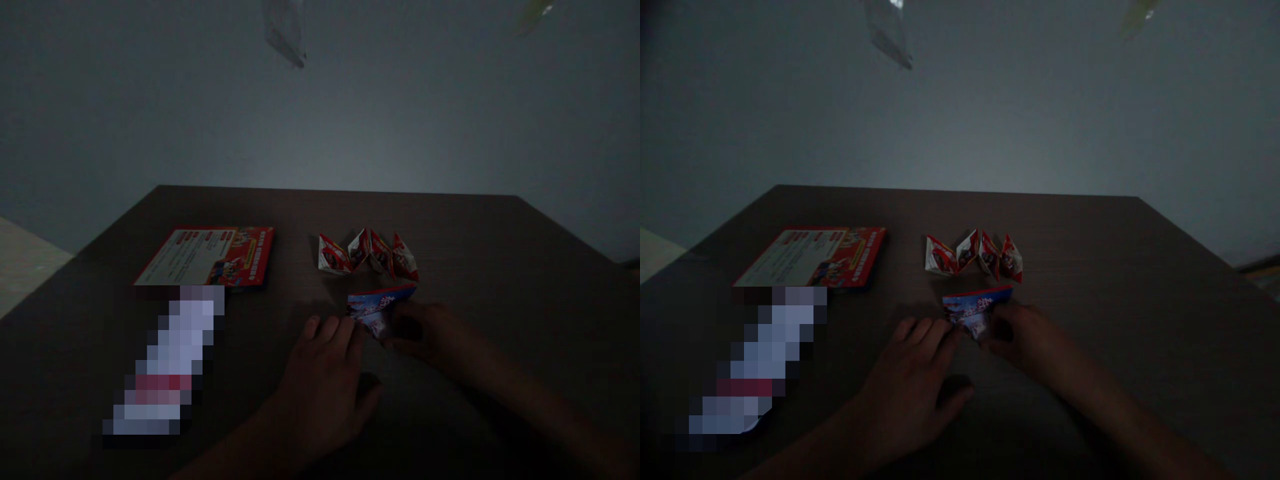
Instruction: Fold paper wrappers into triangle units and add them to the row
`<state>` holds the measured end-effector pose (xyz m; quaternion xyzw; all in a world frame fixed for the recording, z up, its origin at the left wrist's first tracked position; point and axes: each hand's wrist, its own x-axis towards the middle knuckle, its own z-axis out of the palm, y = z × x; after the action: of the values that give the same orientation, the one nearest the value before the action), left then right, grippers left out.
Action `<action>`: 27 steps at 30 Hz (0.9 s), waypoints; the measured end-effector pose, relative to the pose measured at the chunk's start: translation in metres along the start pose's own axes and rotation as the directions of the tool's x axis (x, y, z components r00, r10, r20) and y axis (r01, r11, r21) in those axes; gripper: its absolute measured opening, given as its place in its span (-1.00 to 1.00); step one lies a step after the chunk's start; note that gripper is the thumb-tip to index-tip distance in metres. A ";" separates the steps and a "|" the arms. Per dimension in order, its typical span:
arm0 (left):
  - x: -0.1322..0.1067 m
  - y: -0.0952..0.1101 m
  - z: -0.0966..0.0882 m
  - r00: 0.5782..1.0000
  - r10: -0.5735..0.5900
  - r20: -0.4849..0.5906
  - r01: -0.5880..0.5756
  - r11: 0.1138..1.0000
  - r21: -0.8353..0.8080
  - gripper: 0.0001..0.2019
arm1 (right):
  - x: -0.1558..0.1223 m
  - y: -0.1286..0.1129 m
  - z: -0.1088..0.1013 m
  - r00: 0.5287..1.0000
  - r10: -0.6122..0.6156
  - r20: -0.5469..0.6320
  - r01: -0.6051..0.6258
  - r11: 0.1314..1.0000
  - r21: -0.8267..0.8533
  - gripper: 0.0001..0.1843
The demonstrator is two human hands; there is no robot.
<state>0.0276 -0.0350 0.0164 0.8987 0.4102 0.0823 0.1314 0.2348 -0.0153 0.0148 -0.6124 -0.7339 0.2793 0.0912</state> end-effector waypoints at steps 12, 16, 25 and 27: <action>0.001 -0.002 -0.001 1.000 0.000 0.017 0.001 1.000 -0.018 -0.48 | -0.007 0.013 -0.013 0.992 0.005 0.128 -0.013 0.998 0.059 -0.86; 0.000 -0.003 0.001 1.000 0.014 0.002 -0.014 1.000 -0.010 -0.47 | -0.006 0.018 -0.015 0.989 0.037 0.140 -0.041 0.999 0.021 -0.91; 0.000 -0.010 0.002 0.999 0.044 -0.003 -0.044 0.998 -0.041 -0.52 | -0.002 0.024 -0.019 0.996 0.087 -0.006 -0.084 0.978 0.193 -0.75; 0.000 -0.012 0.002 0.999 0.052 -0.010 -0.052 0.997 -0.058 -0.55 | -0.001 0.026 -0.017 0.994 0.066 -0.091 -0.048 0.983 0.179 -0.69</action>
<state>0.0197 -0.0277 0.0106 0.9045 0.3847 0.1013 0.1534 0.2650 -0.0088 0.0159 -0.6355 -0.6831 0.3158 0.1726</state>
